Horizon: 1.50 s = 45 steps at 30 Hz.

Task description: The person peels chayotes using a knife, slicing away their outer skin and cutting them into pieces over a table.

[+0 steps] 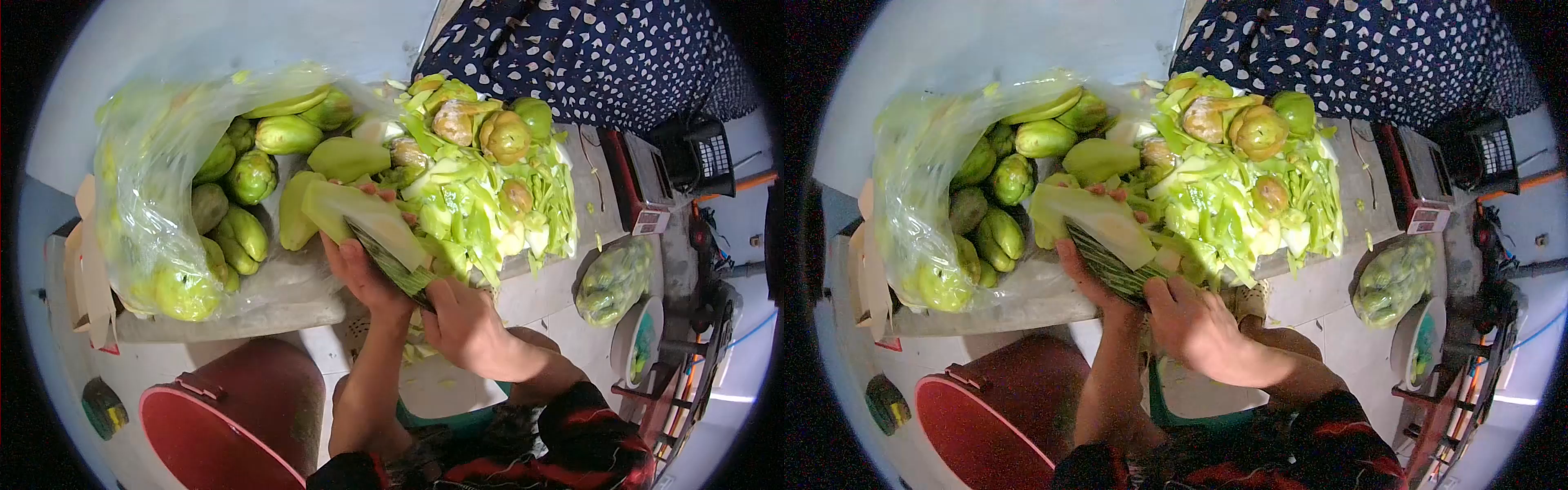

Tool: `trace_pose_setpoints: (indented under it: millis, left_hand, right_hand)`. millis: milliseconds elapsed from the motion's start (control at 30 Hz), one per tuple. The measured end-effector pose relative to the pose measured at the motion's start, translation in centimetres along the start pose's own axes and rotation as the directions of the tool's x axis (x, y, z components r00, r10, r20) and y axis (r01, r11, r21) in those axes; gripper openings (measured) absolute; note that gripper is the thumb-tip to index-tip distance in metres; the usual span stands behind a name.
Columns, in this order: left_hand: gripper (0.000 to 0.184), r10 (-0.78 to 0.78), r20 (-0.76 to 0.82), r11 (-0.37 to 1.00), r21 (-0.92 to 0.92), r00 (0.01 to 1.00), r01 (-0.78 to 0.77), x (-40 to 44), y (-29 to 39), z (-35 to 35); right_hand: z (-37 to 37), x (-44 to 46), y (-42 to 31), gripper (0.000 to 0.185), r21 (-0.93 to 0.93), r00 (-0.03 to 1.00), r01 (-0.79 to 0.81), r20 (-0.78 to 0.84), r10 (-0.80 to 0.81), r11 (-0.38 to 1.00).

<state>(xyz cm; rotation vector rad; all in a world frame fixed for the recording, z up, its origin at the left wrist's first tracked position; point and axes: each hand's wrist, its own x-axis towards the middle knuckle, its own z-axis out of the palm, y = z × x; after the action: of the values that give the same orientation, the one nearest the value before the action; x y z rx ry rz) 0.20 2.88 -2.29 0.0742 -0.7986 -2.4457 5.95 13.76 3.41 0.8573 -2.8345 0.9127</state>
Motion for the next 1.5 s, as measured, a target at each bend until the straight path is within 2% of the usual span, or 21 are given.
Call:
trace_pose_setpoints:
  millis: [200, 267, 300, 367, 400, 467, 567, 633, 733, 867, 967, 1033, 1100, 1167, 1200, 1233, 1267, 1300, 1333, 1400, 1500]
  left_hand:
    - [0.070, -0.011, -0.050, 1.000, 0.015, 0.999, 0.011, -0.2, -0.3, 0.1]
    - [0.068, -0.122, 0.004, 0.988, -0.098, 0.993, 0.121, -0.1, -0.1, 0.0]
    - [0.068, -0.125, 0.006, 0.988, -0.096, 0.992, 0.125, -0.2, -0.2, 0.1]
    - [0.066, -0.077, -0.018, 0.997, 0.017, 0.997, 0.078, -0.3, -0.4, 0.2]
    - [0.066, -0.078, -0.017, 0.997, 0.017, 0.997, 0.079, -0.4, -0.2, 0.5]
    - [0.063, -0.002, 0.047, 0.975, 0.223, 0.999, -0.009, -0.3, 0.3, 1.2]
    - [0.060, -0.031, 0.098, 0.972, 0.234, 0.995, 0.007, 0.0, 0.6, 0.7]
    - [0.059, -0.052, 0.110, 0.967, 0.254, 0.993, 0.022, 0.2, 1.0, 0.7]
    - [0.056, -0.077, 0.129, 0.961, 0.273, 0.989, 0.039, 0.6, 1.1, 0.3]
    - [0.055, -0.069, 0.152, 0.948, 0.318, 0.986, 0.017, 0.9, 0.8, -0.2]
    - [0.055, -0.090, 0.177, 0.948, 0.317, 0.980, 0.030, 1.0, 0.9, -0.3]
    - [0.056, -0.101, 0.136, 0.947, 0.316, 0.986, 0.053, 0.9, 0.8, 0.1]
    - [0.057, -0.106, 0.091, 0.946, 0.315, 0.990, 0.072, 1.6, 0.5, -0.4]
    - [0.063, -0.290, -0.242, 0.957, -0.081, 0.926, 0.278, 3.0, -0.1, -2.2]
    - [0.064, -0.379, -0.142, 0.921, -0.159, 0.914, 0.357, 3.4, 1.6, -1.3]
    - [0.064, -0.368, -0.151, 0.925, -0.156, 0.917, 0.346, 3.5, 2.5, -1.3]
    - [0.064, -0.400, 0.012, 0.885, -0.255, 0.916, 0.390, 3.5, 3.2, -1.5]
    - [0.064, -0.408, 0.180, 0.828, -0.340, 0.895, 0.446, 3.6, 3.6, -1.7]
    - [0.064, -0.402, 0.174, 0.832, -0.339, 0.899, 0.439, 3.7, 3.8, -2.1]
    - [0.066, -0.390, 0.418, 0.743, -0.383, 0.820, 0.549, 3.8, 3.9, -3.0]
    - [0.071, -0.427, 0.330, 0.735, -0.415, 0.842, 0.536, 3.7, 4.2, -2.6]
  right_hand:
    - [0.0, 0.1, -0.1, 0.021, 0.014, 0.998, -0.057, 0.019, 0.057, 0.998]
    - [0.1, 0.3, 0.0, 0.017, 0.024, 0.998, -0.064, 0.027, 0.064, 0.998]
    - [0.2, 0.4, 0.0, 0.017, 0.003, 0.996, -0.082, 0.033, 0.082, 0.997]
    - [0.1, 0.6, 0.1, 0.017, -0.018, 0.994, -0.099, 0.039, 0.100, 0.995]
    - [-0.1, 0.6, 0.1, 0.018, 0.047, 0.996, -0.094, 0.010, 0.093, 0.994]
    - [-0.4, 0.8, 0.1, 0.019, 0.112, 0.996, -0.086, -0.023, 0.089, 0.990]
    - [-0.9, 1.1, 0.2, 0.014, 0.115, 0.992, -0.125, -0.002, 0.126, 0.985]
    - [-1.8, 1.9, 0.3, 0.010, 0.284, 0.964, -0.261, 0.118, 0.237, 0.923]
    - [-2.7, 2.4, 1.0, 0.015, 0.295, 0.962, -0.260, 0.165, 0.219, 0.919]
    - [-2.9, 2.7, 2.1, 0.017, 0.287, 0.971, -0.232, 0.130, 0.202, 0.929]
    - [-2.7, 2.7, 2.4, 0.021, 0.366, 0.965, -0.253, 0.166, 0.204, 0.895]
    - [-1.6, 2.0, 1.6, 0.021, 0.306, 0.994, -0.053, -0.078, 0.081, 0.950]
    - [-2.9, 1.4, 0.3, 0.017, 0.313, 0.989, -0.102, -0.069, 0.129, 0.944]
    - [-4.3, 1.5, 0.1, 0.013, 0.314, 0.985, -0.146, -0.043, 0.168, 0.938]
    - [-4.9, 1.9, 0.5, 0.011, 0.455, 0.956, -0.281, 0.059, 0.286, 0.845]
    - [-5.3, 2.3, 1.0, 0.008, 0.566, 0.908, -0.409, 0.175, 0.381, 0.715]
    - [-5.5, 2.7, 2.1, 0.009, 0.646, 0.864, -0.489, 0.263, 0.429, 0.587]
    - [-4.9, 2.8, 3.7, 0.015, 0.717, 0.863, -0.485, 0.299, 0.408, 0.501]
    - [-4.2, 2.6, 5.3, 0.020, 0.747, 0.869, -0.476, 0.320, 0.377, 0.464]
    - [-3.6, 2.5, 6.9, 0.025, 0.772, 0.873, -0.473, 0.346, 0.344, 0.425]
    - [-3.5, 2.5, 7.4, 0.030, 0.781, 0.892, -0.447, 0.355, 0.278, 0.437]
